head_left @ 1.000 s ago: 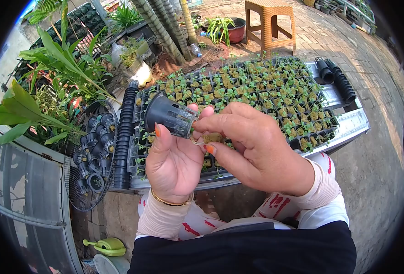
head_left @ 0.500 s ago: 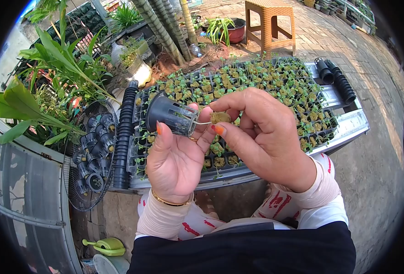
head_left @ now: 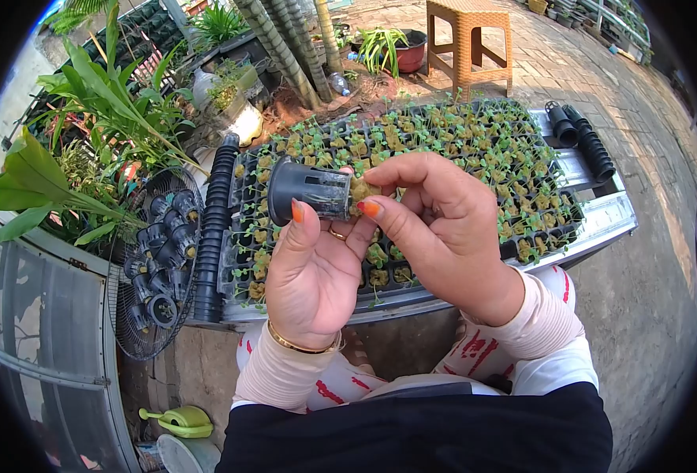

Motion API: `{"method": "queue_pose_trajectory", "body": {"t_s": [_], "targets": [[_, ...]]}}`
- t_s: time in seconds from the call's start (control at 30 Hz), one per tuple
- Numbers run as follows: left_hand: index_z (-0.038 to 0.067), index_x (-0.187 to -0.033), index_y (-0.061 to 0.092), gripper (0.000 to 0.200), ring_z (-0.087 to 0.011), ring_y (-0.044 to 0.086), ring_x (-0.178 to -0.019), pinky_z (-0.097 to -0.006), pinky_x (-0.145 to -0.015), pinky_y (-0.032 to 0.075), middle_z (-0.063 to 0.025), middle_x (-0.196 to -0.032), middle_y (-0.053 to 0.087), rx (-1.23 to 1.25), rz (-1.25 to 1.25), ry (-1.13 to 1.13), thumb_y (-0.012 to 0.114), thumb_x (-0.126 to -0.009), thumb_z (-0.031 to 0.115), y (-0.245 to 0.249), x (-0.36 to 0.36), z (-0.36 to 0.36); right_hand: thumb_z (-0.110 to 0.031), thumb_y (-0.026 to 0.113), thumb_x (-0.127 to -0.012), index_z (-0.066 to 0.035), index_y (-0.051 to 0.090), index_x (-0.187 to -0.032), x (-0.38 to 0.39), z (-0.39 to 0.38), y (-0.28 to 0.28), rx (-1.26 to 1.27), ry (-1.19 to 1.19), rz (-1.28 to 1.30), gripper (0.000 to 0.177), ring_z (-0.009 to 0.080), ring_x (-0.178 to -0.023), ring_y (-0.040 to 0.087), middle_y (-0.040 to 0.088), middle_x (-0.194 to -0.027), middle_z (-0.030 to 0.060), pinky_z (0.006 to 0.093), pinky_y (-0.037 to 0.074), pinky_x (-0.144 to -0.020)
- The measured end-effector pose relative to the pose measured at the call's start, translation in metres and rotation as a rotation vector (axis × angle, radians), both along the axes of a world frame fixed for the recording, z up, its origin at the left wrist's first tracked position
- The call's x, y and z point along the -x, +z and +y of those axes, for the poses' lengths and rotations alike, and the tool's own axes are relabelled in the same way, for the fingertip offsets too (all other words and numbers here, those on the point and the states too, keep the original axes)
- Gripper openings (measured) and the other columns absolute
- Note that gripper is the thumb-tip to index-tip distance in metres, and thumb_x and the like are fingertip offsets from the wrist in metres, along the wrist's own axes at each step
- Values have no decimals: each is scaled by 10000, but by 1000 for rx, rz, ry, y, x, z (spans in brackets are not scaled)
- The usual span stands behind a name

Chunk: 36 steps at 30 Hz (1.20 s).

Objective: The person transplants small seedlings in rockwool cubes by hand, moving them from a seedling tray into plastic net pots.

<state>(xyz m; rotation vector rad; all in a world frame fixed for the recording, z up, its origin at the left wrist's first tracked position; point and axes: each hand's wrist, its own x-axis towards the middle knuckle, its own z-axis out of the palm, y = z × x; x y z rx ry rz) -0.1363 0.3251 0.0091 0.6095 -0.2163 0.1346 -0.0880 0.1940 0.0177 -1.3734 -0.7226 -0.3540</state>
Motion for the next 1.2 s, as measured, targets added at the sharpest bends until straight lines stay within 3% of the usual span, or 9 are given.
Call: {"method": "queue_pose_trajectory", "body": {"t_s": [0.1,0.17,0.4,0.47,0.8,0.87,0.9,0.97,1.2], "targets": [[56,-1151,521,310,-205,548,-1051,-353,-951,419,-97,-1152,572,-14,-10,30,548,-894,227,5,-1,-1,2,663,-704,-30,630,-922,-3,-4,3,81,-25,-49,223,148,-568,534,603,-754,73,249,416,-474],[11,-1186,465,348,-267,499,-1125,-355,-926,454,-153,-1211,511,33,22,9,513,-912,221,7,-2,3,25,666,-664,-31,627,-918,-2,-8,11,208,-40,-87,263,146,-557,522,607,-764,70,253,399,-466],[22,-1170,476,314,-264,540,-1076,-371,-922,465,-145,-1168,547,79,1,-24,505,-916,204,9,-2,-1,44,660,-639,-7,609,-896,-7,-9,13,220,-123,-256,266,195,-608,543,594,-760,91,280,422,-508],[43,-1058,553,236,-190,571,-973,-336,-888,457,-74,-1046,609,-21,50,39,563,-888,206,18,0,-5,43,660,-644,14,600,-884,-7,-11,17,262,-153,-354,249,239,-659,562,581,-771,111,291,446,-548],[50,-1048,551,231,-179,573,-967,-333,-885,459,-75,-1036,610,13,40,16,552,-896,224,13,-2,-7,34,661,-658,5,601,-870,-8,-8,9,265,-174,-432,222,258,-664,578,566,-803,124,313,471,-559],[57,-1051,553,224,-179,571,-977,-330,-887,458,-74,-1038,610,11,71,20,553,-896,219,14,-1,-8,60,657,-659,-6,627,-899,-16,-6,2,217,-176,-569,250,66,-550,465,583,-833,71,198,351,-447],[57,-1051,553,224,-179,571,-977,-330,-887,458,-74,-1038,610,14,72,23,553,-896,219,13,-2,-7,60,657,-659,-6,627,-899,-15,-6,4,218,-173,-569,250,66,-550,465,583,-833,71,198,351,-447],[56,-1052,554,216,-177,576,-978,-330,-884,461,-71,-1040,610,-5,62,25,553,-895,203,12,-2,-7,55,655,-660,5,596,-860,-10,-8,10,239,-158,-522,214,266,-659,584,568,-789,128,312,474,-554],[59,-1054,546,220,-176,590,-962,-337,-874,473,-65,-1024,614,-28,69,76,580,-877,185,10,2,-10,56,666,-653,0,603,-838,-3,-10,12,215,-197,-400,203,267,-655,592,590,-767,130,311,474,-550]]}}
